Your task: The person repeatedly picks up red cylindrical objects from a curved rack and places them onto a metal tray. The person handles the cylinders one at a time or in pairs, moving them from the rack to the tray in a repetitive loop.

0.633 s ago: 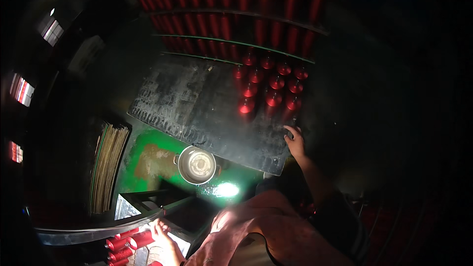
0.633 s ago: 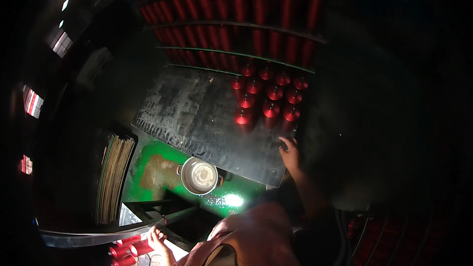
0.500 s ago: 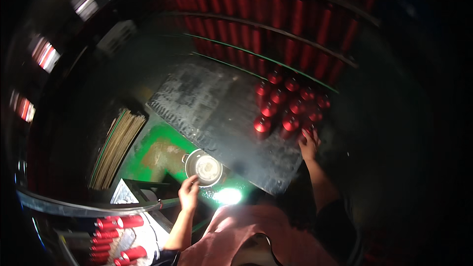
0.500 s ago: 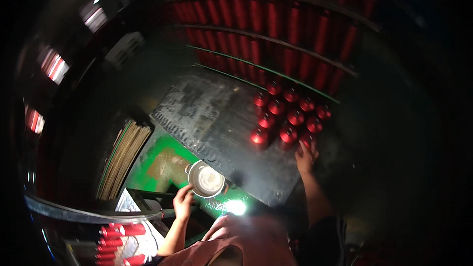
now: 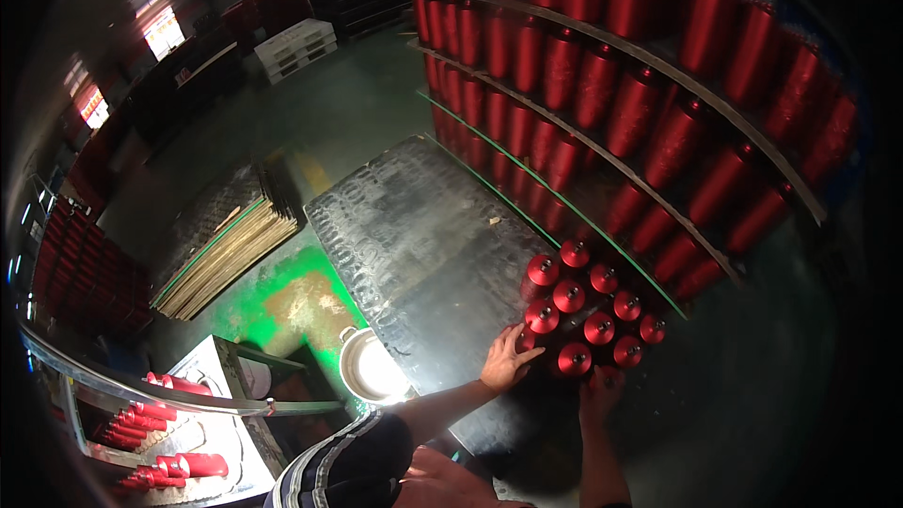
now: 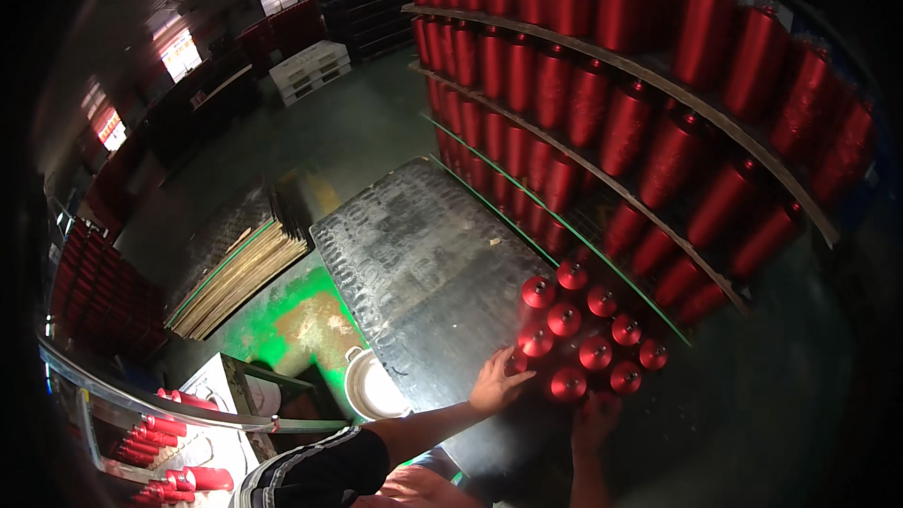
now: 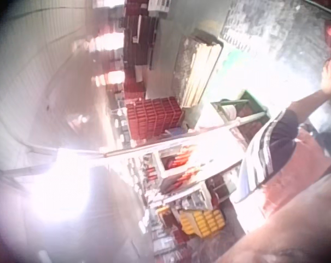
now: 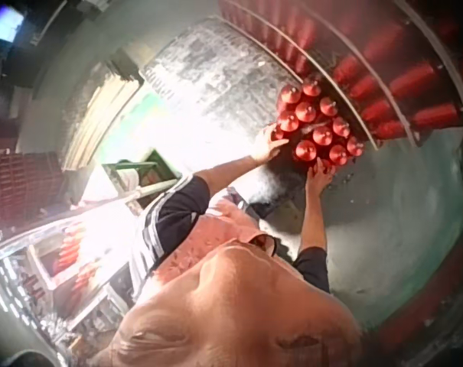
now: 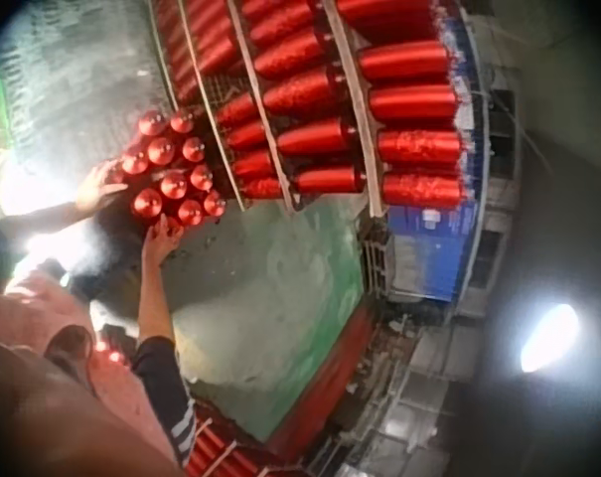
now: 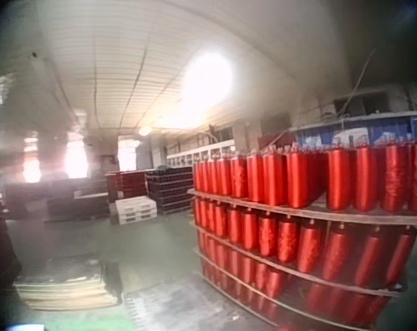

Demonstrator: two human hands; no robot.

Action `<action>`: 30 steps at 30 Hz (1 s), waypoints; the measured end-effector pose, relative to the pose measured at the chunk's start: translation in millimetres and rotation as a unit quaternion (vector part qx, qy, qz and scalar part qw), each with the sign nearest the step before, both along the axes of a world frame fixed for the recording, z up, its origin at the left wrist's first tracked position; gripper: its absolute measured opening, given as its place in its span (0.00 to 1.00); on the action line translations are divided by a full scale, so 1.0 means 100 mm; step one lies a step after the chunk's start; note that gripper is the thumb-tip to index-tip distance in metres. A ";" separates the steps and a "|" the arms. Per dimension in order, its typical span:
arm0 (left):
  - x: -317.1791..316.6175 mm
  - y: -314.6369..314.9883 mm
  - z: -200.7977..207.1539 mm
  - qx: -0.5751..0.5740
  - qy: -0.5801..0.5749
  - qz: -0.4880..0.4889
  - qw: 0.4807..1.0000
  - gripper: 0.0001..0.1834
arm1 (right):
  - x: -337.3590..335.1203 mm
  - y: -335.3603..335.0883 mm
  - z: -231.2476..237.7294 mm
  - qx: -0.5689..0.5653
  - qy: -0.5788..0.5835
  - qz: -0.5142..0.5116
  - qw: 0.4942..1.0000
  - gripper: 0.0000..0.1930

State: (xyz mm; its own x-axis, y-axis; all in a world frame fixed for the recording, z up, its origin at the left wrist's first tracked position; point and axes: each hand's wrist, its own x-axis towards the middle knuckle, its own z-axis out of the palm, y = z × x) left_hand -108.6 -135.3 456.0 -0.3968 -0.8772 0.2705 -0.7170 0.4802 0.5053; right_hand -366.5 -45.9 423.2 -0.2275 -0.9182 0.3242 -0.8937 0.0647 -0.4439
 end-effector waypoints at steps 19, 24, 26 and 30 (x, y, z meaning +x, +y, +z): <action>1.94 1.03 0.52 0.148 0.174 0.089 0.969 0.26 | -0.20 0.46 0.13 0.028 -0.306 0.005 0.951 0.25; 2.84 1.69 1.35 0.218 0.434 0.280 0.828 0.25 | 0.47 0.66 0.62 0.090 -0.604 0.063 0.790 0.25; 3.18 1.82 1.34 0.201 0.477 0.324 0.791 0.25 | 1.11 0.59 1.14 0.127 -0.704 0.087 0.694 0.25; 3.55 1.69 1.37 0.207 0.685 0.333 0.614 0.27 | 2.23 0.35 1.07 0.195 -0.845 0.164 0.470 0.25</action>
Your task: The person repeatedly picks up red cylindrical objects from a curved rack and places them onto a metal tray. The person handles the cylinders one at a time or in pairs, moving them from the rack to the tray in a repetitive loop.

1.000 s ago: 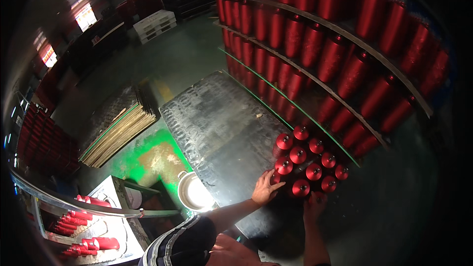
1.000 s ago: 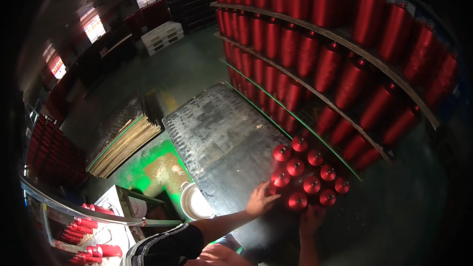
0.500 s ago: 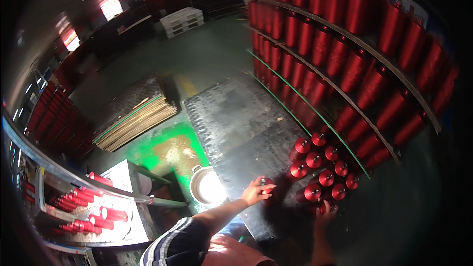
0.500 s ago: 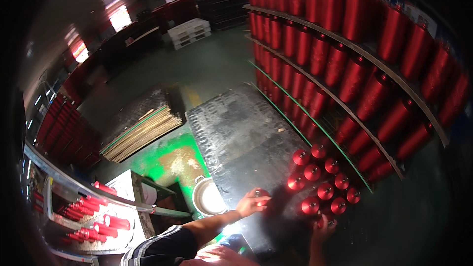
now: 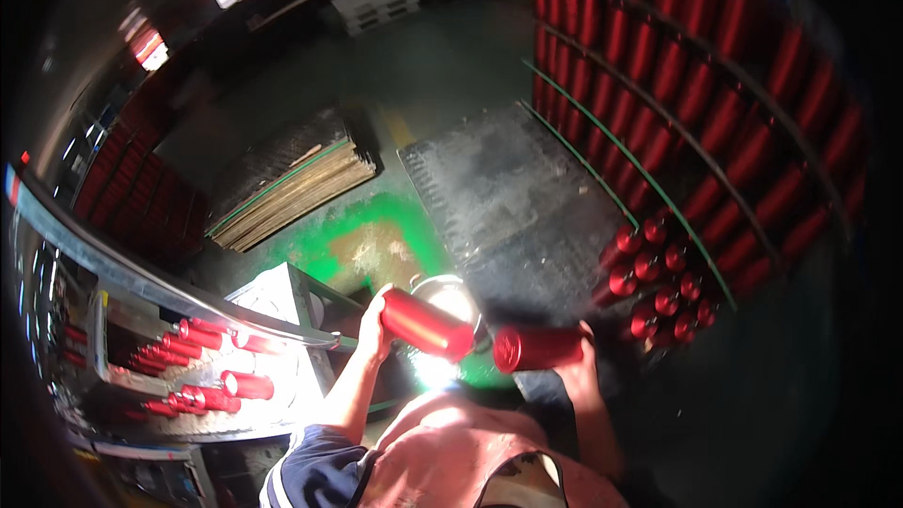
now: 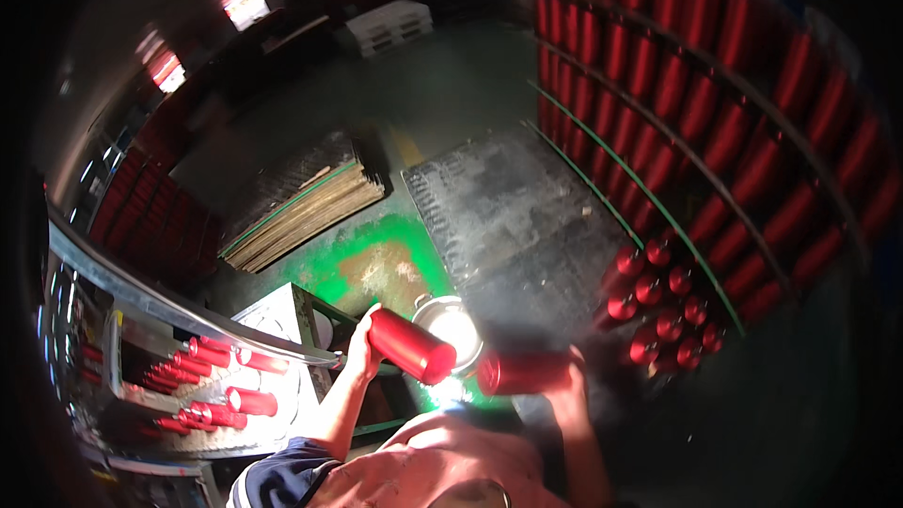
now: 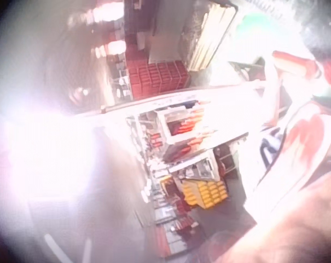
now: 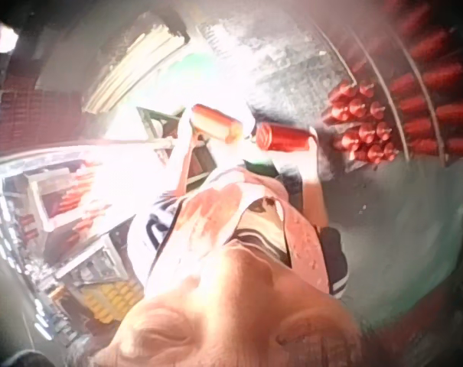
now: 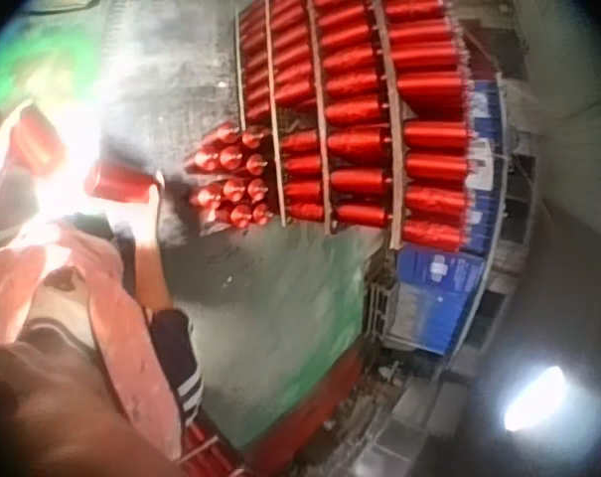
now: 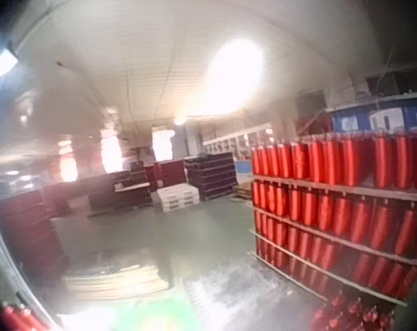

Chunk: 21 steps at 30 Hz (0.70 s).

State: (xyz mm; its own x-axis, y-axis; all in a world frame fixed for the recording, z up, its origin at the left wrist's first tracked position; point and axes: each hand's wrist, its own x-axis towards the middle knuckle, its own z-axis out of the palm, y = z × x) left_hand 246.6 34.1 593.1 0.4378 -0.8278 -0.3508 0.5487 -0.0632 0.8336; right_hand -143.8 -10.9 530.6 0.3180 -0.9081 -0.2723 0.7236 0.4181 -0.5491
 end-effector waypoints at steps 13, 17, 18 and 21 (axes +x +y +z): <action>1.20 -0.55 -1.02 0.030 0.488 -0.119 0.864 0.26 | 2.77 -0.52 0.48 0.131 -0.422 0.151 0.884 0.23; 1.36 -0.61 -1.07 0.026 0.450 -0.119 0.885 0.29 | 3.00 -0.62 0.47 0.197 -0.482 0.179 0.835 0.26; 1.39 -0.58 -1.10 0.022 0.452 -0.135 0.882 0.29 | 3.03 -0.62 0.42 0.212 -0.486 0.185 0.827 0.27; 1.47 -0.68 -1.19 -0.015 0.526 -0.174 0.832 0.30 | 3.11 -0.64 0.28 0.225 -0.480 0.208 0.822 0.30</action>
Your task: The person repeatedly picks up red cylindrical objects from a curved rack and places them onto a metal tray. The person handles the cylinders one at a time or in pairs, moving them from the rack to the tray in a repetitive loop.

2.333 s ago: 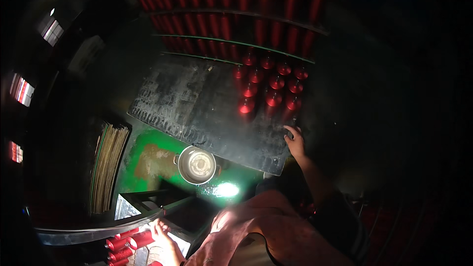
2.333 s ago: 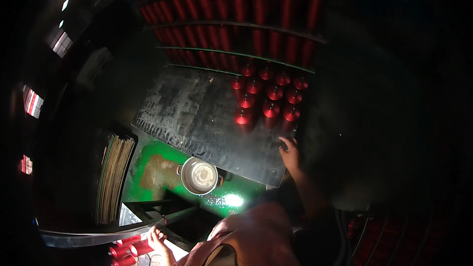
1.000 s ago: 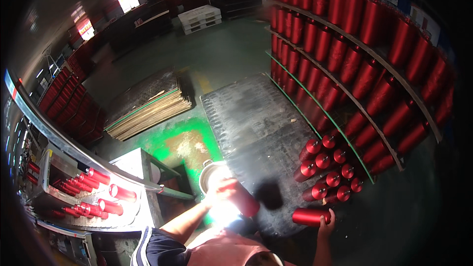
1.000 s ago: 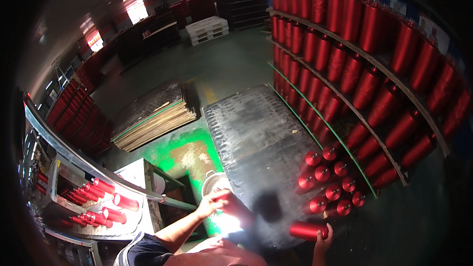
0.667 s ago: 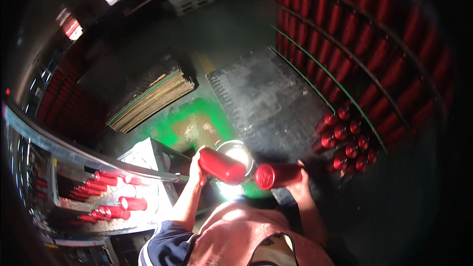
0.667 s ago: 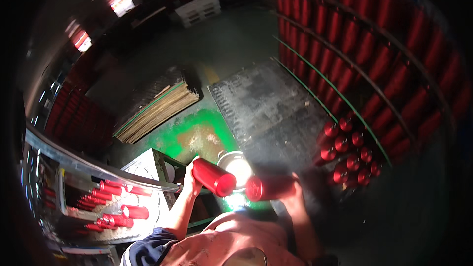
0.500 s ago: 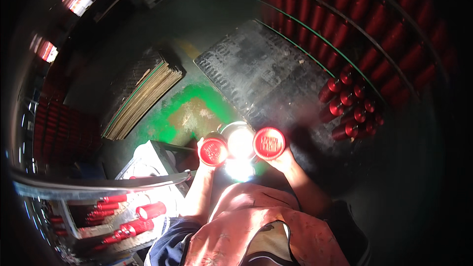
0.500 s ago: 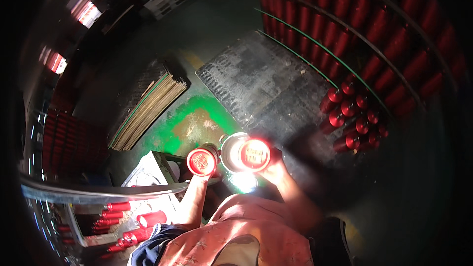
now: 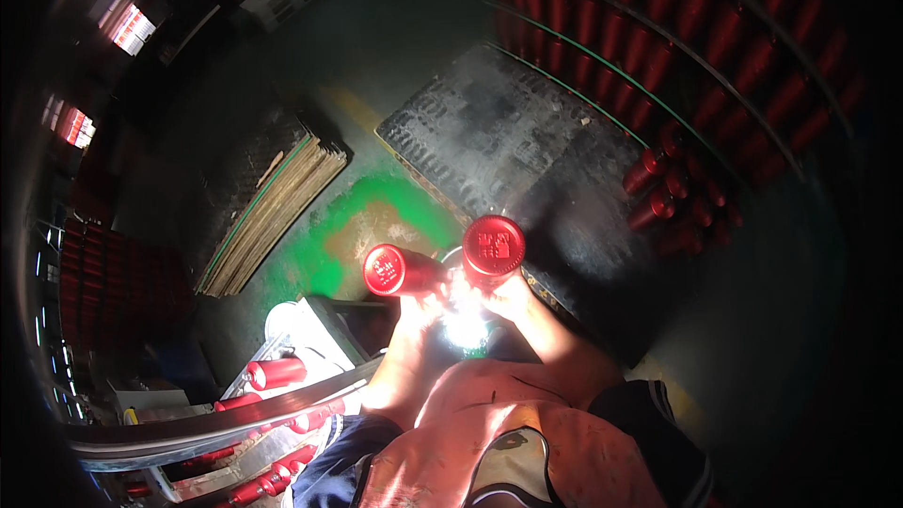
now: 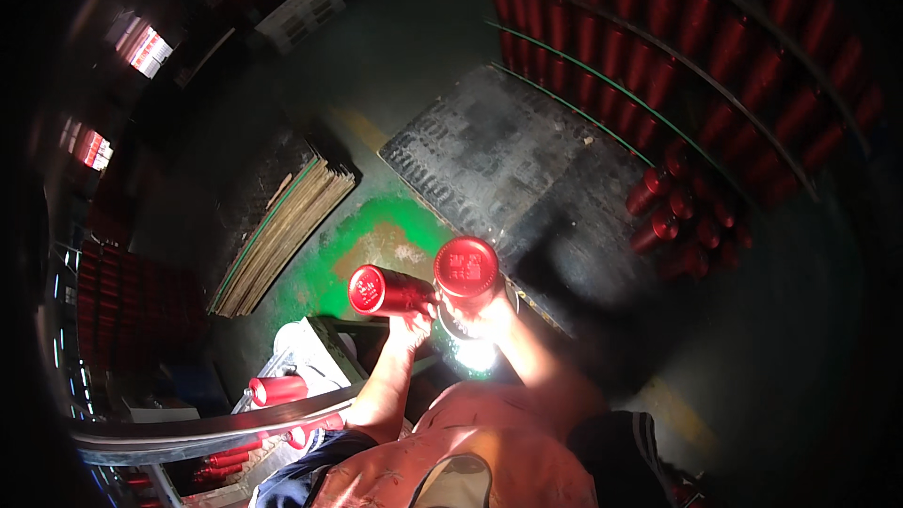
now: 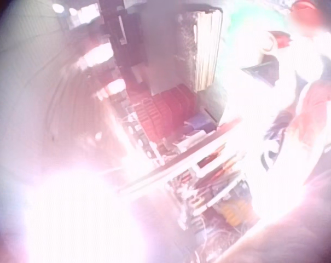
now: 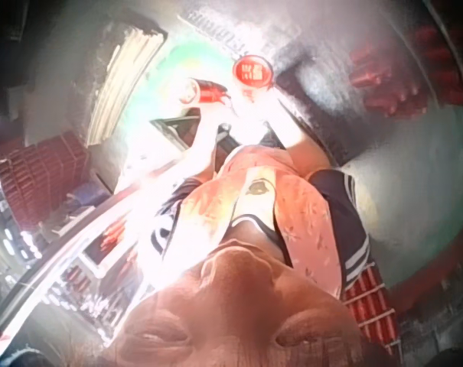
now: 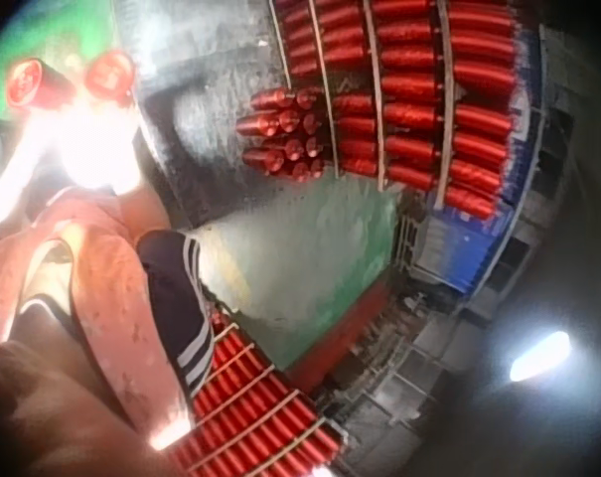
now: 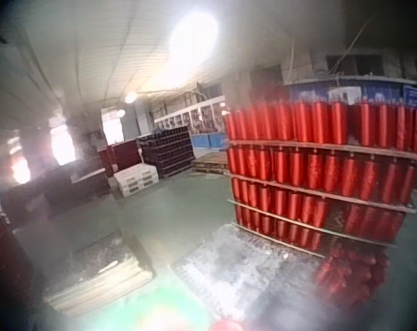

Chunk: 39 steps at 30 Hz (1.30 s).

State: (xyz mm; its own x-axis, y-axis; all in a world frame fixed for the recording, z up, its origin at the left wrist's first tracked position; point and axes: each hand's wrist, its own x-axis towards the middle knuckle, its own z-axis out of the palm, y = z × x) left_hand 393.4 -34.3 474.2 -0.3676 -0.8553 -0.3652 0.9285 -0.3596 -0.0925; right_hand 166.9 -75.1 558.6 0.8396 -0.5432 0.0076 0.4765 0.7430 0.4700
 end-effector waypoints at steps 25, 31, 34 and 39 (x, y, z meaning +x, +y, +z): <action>-0.33 1.10 -0.01 -0.069 -0.140 -0.001 0.988 0.29 | -0.94 1.53 -0.72 -0.063 0.302 -0.209 0.928 0.27; -0.24 2.48 0.40 -0.047 -0.280 0.036 0.958 0.27 | -1.28 2.83 -0.96 -0.020 0.141 -0.106 0.984 0.30; -0.03 3.11 0.68 -0.050 -0.346 0.054 0.935 0.26 | -1.30 3.28 -1.09 0.020 0.140 -0.037 0.989 0.32; 0.65 4.08 1.25 -0.063 -0.476 0.106 0.871 0.25 | -1.05 3.67 -1.13 -0.001 0.182 0.032 0.983 0.36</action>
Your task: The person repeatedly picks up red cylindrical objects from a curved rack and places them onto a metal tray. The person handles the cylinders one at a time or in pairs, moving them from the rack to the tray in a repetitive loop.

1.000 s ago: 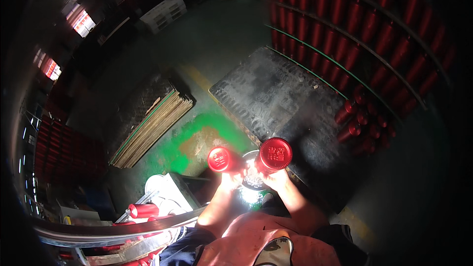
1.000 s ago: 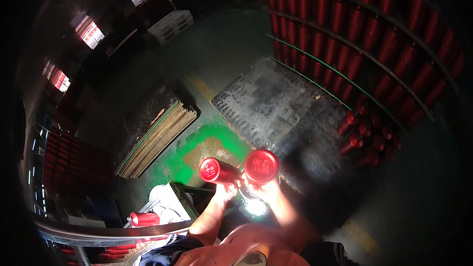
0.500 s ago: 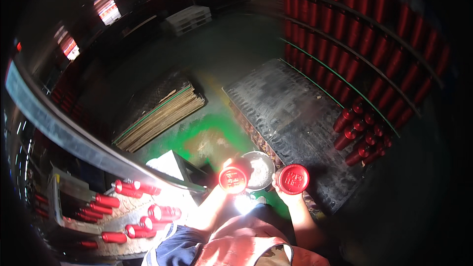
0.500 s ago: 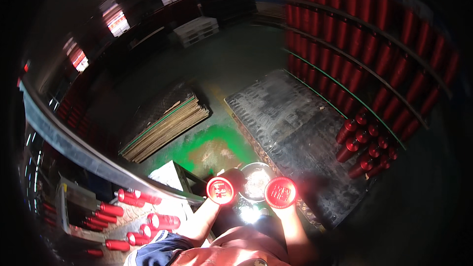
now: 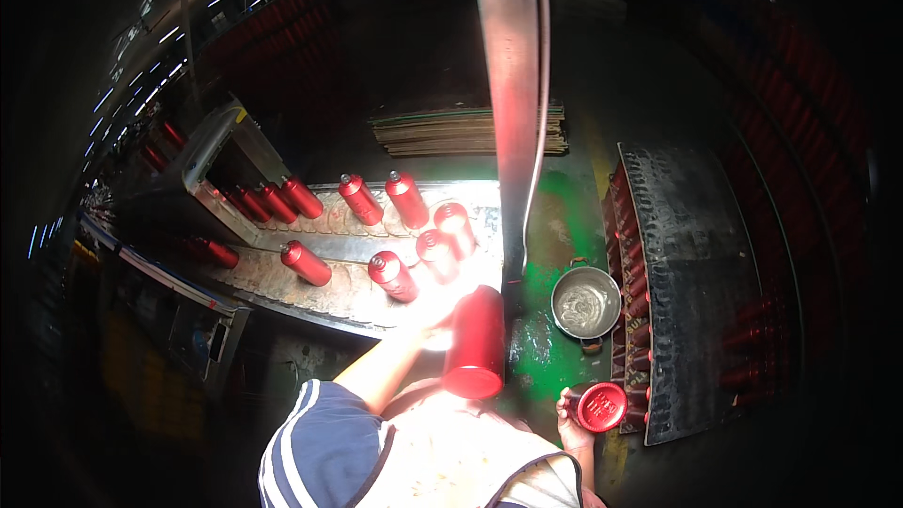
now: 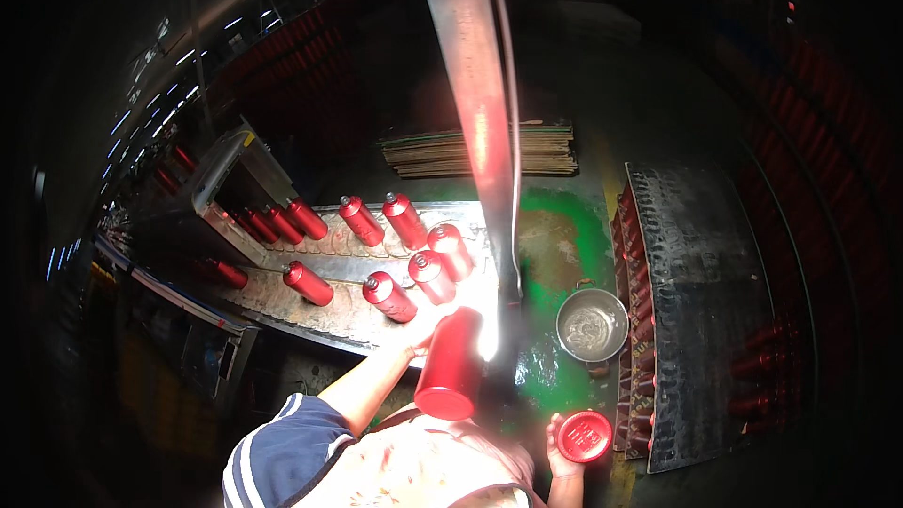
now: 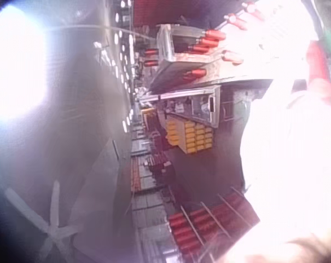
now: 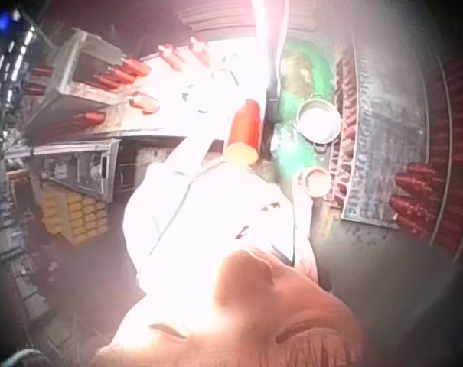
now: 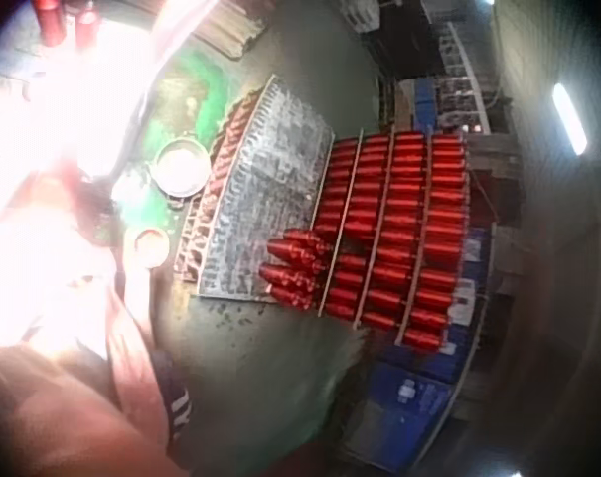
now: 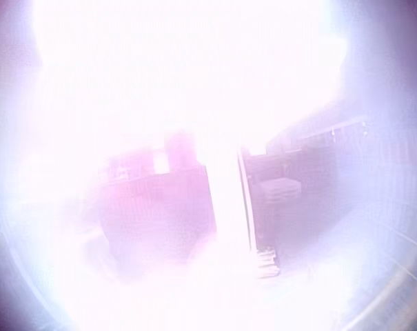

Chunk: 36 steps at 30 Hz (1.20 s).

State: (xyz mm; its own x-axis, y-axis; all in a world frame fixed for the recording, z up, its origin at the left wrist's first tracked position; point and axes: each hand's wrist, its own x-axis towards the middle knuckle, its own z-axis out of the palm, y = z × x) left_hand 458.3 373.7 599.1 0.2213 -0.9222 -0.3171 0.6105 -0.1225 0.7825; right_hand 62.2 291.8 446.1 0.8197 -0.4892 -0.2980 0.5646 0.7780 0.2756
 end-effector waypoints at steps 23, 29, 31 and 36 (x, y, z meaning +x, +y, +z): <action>5.69 2.32 -0.38 0.374 -0.656 0.331 0.567 0.28 | 3.33 1.01 2.04 -0.371 0.428 -0.047 0.823 0.31; 5.60 2.32 -0.56 0.337 -0.672 0.384 0.536 0.27 | 3.58 0.94 2.04 -0.627 0.634 -0.087 0.444 0.27; 5.48 2.39 -0.36 0.287 -0.684 0.417 0.525 0.25 | 3.81 0.90 1.92 -0.706 0.620 -0.115 0.322 0.25; 4.67 2.24 0.22 0.132 -0.664 0.438 0.592 0.23 | 4.19 0.65 1.44 -0.758 0.588 -0.061 0.276 0.24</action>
State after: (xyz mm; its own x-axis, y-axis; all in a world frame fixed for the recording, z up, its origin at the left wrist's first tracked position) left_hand 925.7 598.0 621.4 0.7931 -0.2276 0.5650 -0.6016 -0.4384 0.6678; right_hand 481.7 356.7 589.9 0.5422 -0.7846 0.3008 -0.3808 -0.5485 -0.7444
